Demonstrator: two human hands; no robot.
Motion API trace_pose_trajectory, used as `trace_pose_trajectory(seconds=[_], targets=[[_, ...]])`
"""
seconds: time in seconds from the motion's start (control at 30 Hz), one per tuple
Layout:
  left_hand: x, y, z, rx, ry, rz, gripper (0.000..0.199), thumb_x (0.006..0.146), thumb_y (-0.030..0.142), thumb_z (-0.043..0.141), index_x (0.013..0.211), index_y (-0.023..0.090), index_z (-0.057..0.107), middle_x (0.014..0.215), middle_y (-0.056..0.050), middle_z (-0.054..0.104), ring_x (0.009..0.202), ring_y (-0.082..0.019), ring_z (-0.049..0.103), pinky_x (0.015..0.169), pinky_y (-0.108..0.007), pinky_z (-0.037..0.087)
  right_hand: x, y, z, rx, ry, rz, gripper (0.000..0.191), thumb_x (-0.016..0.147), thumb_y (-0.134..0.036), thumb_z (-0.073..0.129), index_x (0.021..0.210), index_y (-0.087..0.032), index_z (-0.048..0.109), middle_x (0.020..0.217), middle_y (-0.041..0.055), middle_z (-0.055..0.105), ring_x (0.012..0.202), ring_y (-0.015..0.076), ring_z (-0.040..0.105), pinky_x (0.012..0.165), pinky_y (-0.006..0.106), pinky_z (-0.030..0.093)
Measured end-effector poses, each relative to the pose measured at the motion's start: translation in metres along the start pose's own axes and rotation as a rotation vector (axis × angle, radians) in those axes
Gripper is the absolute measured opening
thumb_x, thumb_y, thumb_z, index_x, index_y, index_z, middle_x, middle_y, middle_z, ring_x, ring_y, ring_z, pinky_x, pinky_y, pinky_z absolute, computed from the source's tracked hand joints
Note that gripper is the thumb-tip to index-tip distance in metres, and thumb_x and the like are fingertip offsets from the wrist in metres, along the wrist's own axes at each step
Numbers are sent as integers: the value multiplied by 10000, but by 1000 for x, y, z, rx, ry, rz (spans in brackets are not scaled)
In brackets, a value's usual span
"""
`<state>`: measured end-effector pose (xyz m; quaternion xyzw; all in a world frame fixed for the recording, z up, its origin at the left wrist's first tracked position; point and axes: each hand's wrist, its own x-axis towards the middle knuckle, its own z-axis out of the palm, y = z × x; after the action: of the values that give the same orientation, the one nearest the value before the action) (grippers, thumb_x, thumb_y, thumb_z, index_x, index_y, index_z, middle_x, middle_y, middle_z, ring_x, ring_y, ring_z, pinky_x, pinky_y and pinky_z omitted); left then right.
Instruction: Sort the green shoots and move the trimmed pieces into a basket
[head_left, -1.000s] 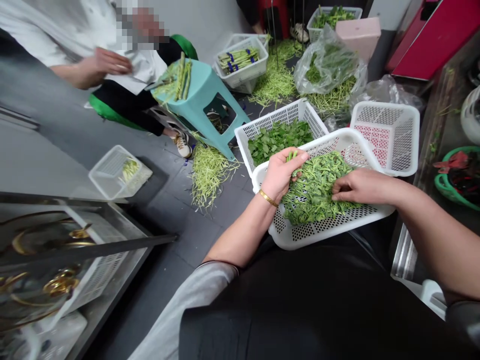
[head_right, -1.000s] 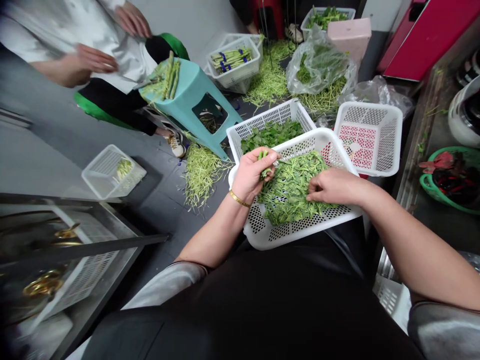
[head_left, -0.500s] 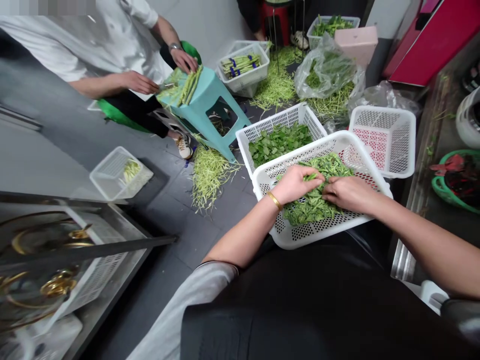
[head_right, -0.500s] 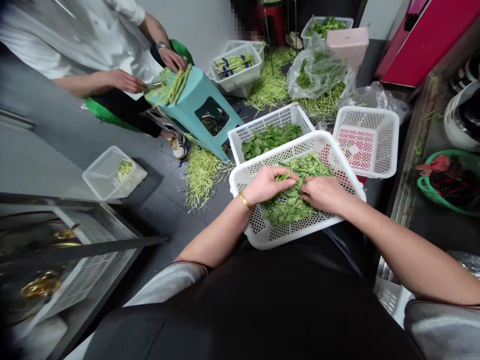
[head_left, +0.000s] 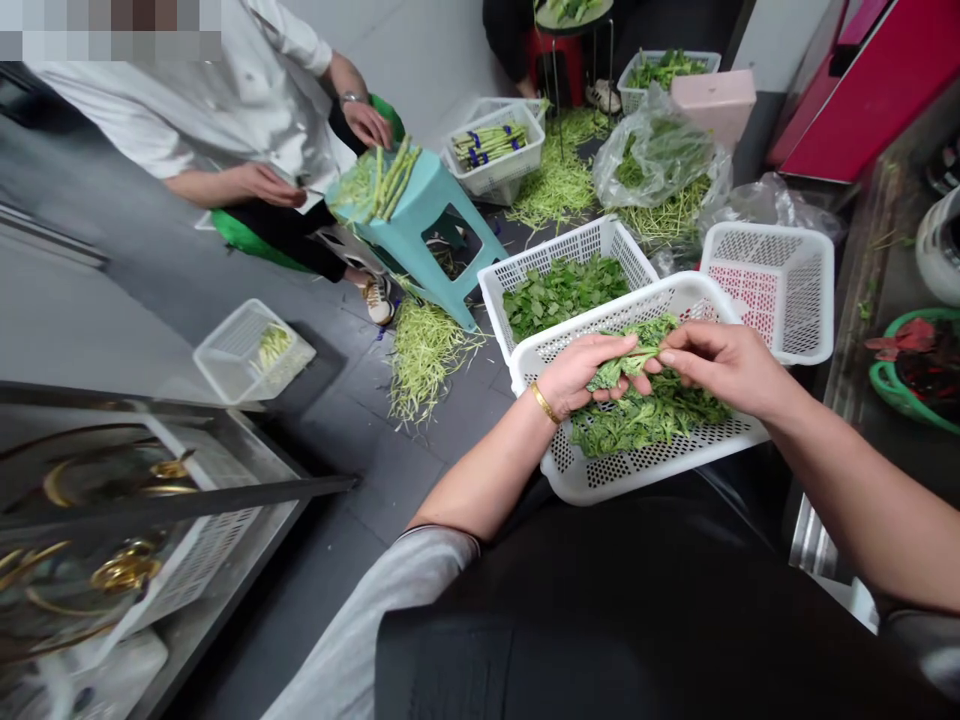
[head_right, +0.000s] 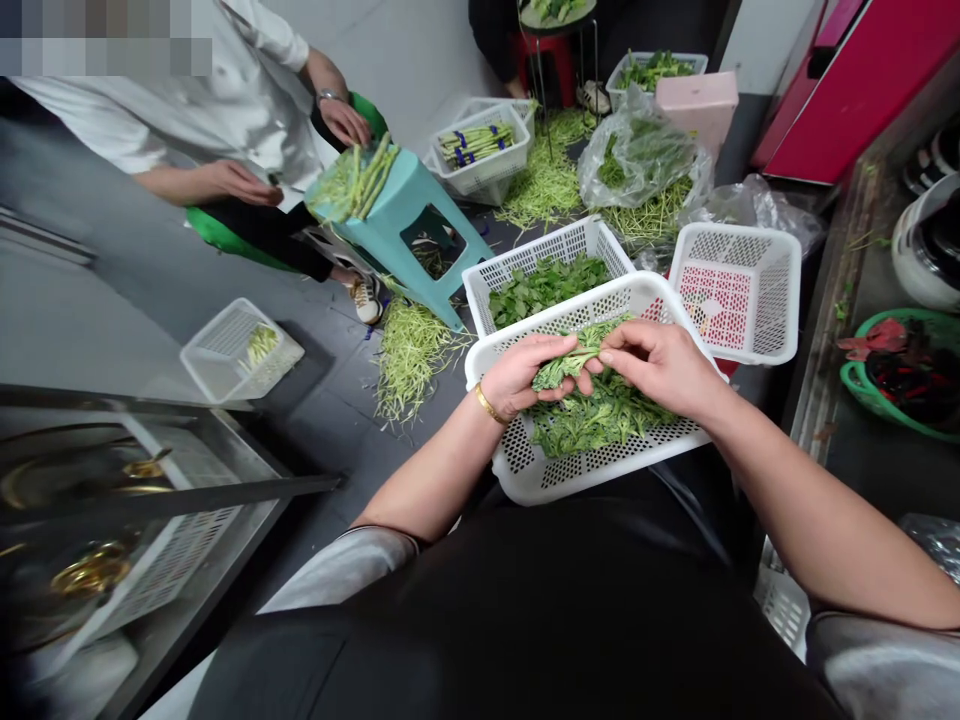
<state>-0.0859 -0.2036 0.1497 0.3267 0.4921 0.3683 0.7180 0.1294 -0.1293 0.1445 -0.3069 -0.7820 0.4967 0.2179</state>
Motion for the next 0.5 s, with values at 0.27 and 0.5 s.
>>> trace_pose_trajectory(seconds=[0.27, 0.5], targets=[[-1, 0, 7, 160, 102, 218, 567, 598, 595, 1054, 813, 158, 762, 714, 6, 717, 525, -50, 539, 484, -206, 392, -2, -5, 17, 212, 51, 85, 331, 875, -520, 740, 745, -249, 602, 651, -3, 554, 613, 160, 520, 584, 314, 439], [-9, 3, 8, 114, -5, 382, 445, 757, 580, 937, 797, 207, 697, 684, 6, 692, 492, -70, 533, 431, -221, 379, -1, 17, -5, 366, 18, 187, 320, 874, -527, 761, 848, -220, 676, 776, 24, 656, 597, 140, 557, 570, 305, 502]])
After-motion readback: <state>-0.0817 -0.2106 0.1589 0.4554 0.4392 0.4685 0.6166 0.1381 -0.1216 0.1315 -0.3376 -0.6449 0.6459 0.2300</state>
